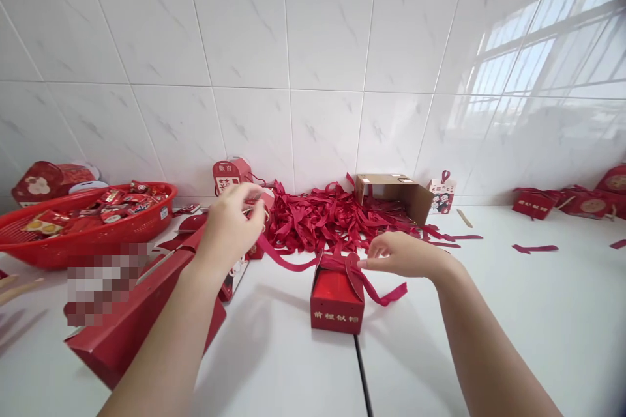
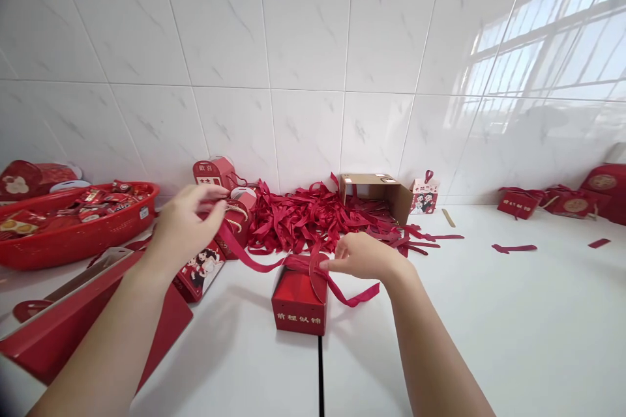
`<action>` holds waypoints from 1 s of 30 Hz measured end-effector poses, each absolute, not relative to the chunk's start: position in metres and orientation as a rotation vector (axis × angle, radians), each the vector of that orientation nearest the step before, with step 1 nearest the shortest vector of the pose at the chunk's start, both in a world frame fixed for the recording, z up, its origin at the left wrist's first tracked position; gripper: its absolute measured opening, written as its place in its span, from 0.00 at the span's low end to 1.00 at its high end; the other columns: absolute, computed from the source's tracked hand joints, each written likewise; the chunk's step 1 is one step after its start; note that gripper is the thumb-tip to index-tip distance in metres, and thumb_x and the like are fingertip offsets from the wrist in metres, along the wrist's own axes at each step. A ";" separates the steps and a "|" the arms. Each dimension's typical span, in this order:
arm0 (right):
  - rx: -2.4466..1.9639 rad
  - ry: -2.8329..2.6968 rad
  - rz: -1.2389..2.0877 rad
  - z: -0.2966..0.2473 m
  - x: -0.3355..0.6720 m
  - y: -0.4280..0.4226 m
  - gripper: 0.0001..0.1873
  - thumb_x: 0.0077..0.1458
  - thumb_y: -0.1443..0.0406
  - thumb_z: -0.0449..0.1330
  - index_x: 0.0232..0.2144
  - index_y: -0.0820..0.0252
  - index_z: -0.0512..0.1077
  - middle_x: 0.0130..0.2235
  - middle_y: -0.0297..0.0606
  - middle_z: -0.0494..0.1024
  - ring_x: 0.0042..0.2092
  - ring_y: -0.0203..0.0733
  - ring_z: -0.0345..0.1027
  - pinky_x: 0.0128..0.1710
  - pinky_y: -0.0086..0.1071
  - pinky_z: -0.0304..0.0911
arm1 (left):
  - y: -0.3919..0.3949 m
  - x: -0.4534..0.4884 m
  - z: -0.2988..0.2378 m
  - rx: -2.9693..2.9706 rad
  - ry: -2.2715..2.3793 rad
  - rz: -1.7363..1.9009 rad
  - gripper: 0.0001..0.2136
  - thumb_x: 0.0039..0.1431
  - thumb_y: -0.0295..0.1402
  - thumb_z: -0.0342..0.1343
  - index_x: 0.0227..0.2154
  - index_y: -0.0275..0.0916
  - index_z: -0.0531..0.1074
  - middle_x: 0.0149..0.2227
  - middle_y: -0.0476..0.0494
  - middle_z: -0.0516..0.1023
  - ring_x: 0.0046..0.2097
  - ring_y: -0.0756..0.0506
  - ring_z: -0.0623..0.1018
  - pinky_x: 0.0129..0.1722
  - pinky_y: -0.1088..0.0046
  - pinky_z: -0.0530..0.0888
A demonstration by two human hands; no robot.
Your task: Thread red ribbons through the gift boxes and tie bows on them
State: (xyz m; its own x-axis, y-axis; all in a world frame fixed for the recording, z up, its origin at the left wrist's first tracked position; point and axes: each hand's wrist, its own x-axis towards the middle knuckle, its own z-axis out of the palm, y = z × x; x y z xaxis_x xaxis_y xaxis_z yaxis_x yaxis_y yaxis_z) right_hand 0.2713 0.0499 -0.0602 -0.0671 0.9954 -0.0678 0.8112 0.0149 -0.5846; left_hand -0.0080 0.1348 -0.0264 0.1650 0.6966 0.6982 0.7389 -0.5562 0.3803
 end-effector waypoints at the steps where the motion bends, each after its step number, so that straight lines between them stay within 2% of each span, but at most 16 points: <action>1: -1.852 -2.001 0.751 -0.061 0.270 0.052 0.17 0.44 0.50 0.63 0.27 0.57 0.76 0.35 0.41 0.80 0.36 0.49 0.72 0.28 0.34 0.62 | 0.134 -0.002 -0.031 -2.607 -1.453 -1.279 0.11 0.58 0.35 0.47 0.40 0.41 0.70 0.41 0.44 0.75 0.43 0.44 0.76 0.45 0.68 0.72; 4: -1.811 -2.155 0.840 -0.066 0.267 0.060 0.13 0.40 0.55 0.66 0.26 0.57 0.75 0.34 0.38 0.79 0.36 0.48 0.72 0.29 0.33 0.62 | 0.132 0.018 -0.050 -3.194 -1.390 -0.785 0.12 0.57 0.42 0.49 0.40 0.43 0.70 0.42 0.46 0.75 0.43 0.44 0.75 0.43 0.69 0.72; 6: -1.755 -2.184 0.851 -0.072 0.266 0.066 0.11 0.41 0.57 0.66 0.25 0.57 0.73 0.33 0.37 0.79 0.35 0.45 0.71 0.29 0.32 0.61 | 0.133 0.030 -0.065 -3.354 -1.339 -0.488 0.15 0.53 0.44 0.54 0.41 0.42 0.69 0.46 0.45 0.73 0.46 0.43 0.74 0.44 0.68 0.71; 8: -1.669 -2.191 0.905 -0.078 0.268 0.073 0.10 0.42 0.58 0.65 0.23 0.59 0.71 0.30 0.36 0.78 0.33 0.42 0.70 0.30 0.31 0.61 | 0.136 0.038 -0.079 -3.392 -1.364 -0.353 0.19 0.49 0.45 0.57 0.41 0.42 0.66 0.47 0.43 0.70 0.45 0.42 0.73 0.43 0.66 0.70; 12: -1.491 -2.108 1.173 -0.092 0.278 0.085 0.11 0.44 0.60 0.65 0.23 0.60 0.67 0.26 0.31 0.73 0.31 0.36 0.68 0.31 0.28 0.61 | 0.143 0.042 -0.089 -3.358 -1.648 -0.357 0.26 0.44 0.49 0.59 0.42 0.41 0.61 0.43 0.42 0.70 0.37 0.44 0.74 0.33 0.69 0.70; 15: -1.350 -1.925 1.384 -0.094 0.286 0.087 0.09 0.46 0.65 0.63 0.28 0.59 0.65 0.31 0.31 0.72 0.33 0.35 0.71 0.35 0.28 0.64 | 0.145 0.038 -0.082 -3.388 -1.759 -0.316 0.24 0.43 0.50 0.60 0.39 0.41 0.62 0.37 0.47 0.71 0.31 0.48 0.71 0.28 0.73 0.66; 18: -1.351 -1.834 1.390 -0.087 0.289 0.081 0.11 0.48 0.68 0.59 0.36 0.57 0.65 0.37 0.32 0.70 0.32 0.33 0.73 0.32 0.26 0.64 | 0.145 0.034 -0.072 -3.430 -1.729 -0.359 0.22 0.42 0.51 0.61 0.34 0.39 0.66 0.32 0.49 0.72 0.31 0.49 0.69 0.27 0.75 0.63; 21: -1.498 -1.944 1.271 -0.076 0.288 0.072 0.14 0.49 0.63 0.60 0.40 0.55 0.66 0.36 0.32 0.69 0.27 0.32 0.70 0.26 0.25 0.61 | 0.146 0.030 -0.068 -3.401 -1.711 -0.478 0.20 0.46 0.52 0.56 0.29 0.38 0.70 0.30 0.49 0.72 0.31 0.48 0.69 0.29 0.74 0.64; 23: -1.603 -2.012 1.184 -0.070 0.287 0.067 0.15 0.50 0.55 0.60 0.37 0.57 0.68 0.33 0.33 0.70 0.27 0.33 0.68 0.25 0.27 0.60 | 0.149 0.026 -0.066 -3.330 -1.732 -0.475 0.21 0.49 0.53 0.53 0.27 0.38 0.72 0.27 0.49 0.71 0.30 0.48 0.67 0.27 0.74 0.63; 26: -1.706 -2.057 1.060 -0.063 0.284 0.062 0.23 0.53 0.45 0.53 0.26 0.60 0.68 0.28 0.35 0.70 0.27 0.34 0.64 0.26 0.28 0.59 | 0.153 0.019 -0.065 -3.251 -1.747 -0.380 0.22 0.48 0.55 0.52 0.22 0.38 0.72 0.23 0.50 0.66 0.25 0.50 0.63 0.23 0.74 0.58; 28: -1.761 -2.085 0.975 -0.062 0.282 0.061 0.24 0.53 0.46 0.53 0.21 0.60 0.65 0.25 0.34 0.67 0.27 0.34 0.60 0.25 0.28 0.55 | 0.155 0.016 -0.064 -3.236 -1.723 -0.335 0.21 0.47 0.54 0.54 0.21 0.37 0.72 0.22 0.50 0.66 0.24 0.50 0.62 0.23 0.74 0.57; 30: -1.819 -2.102 0.901 -0.063 0.281 0.062 0.22 0.51 0.49 0.56 0.19 0.59 0.62 0.23 0.31 0.63 0.25 0.33 0.55 0.23 0.28 0.50 | 0.155 0.016 -0.066 -3.196 -1.734 -0.317 0.20 0.45 0.52 0.56 0.21 0.38 0.73 0.22 0.49 0.68 0.24 0.50 0.63 0.22 0.74 0.56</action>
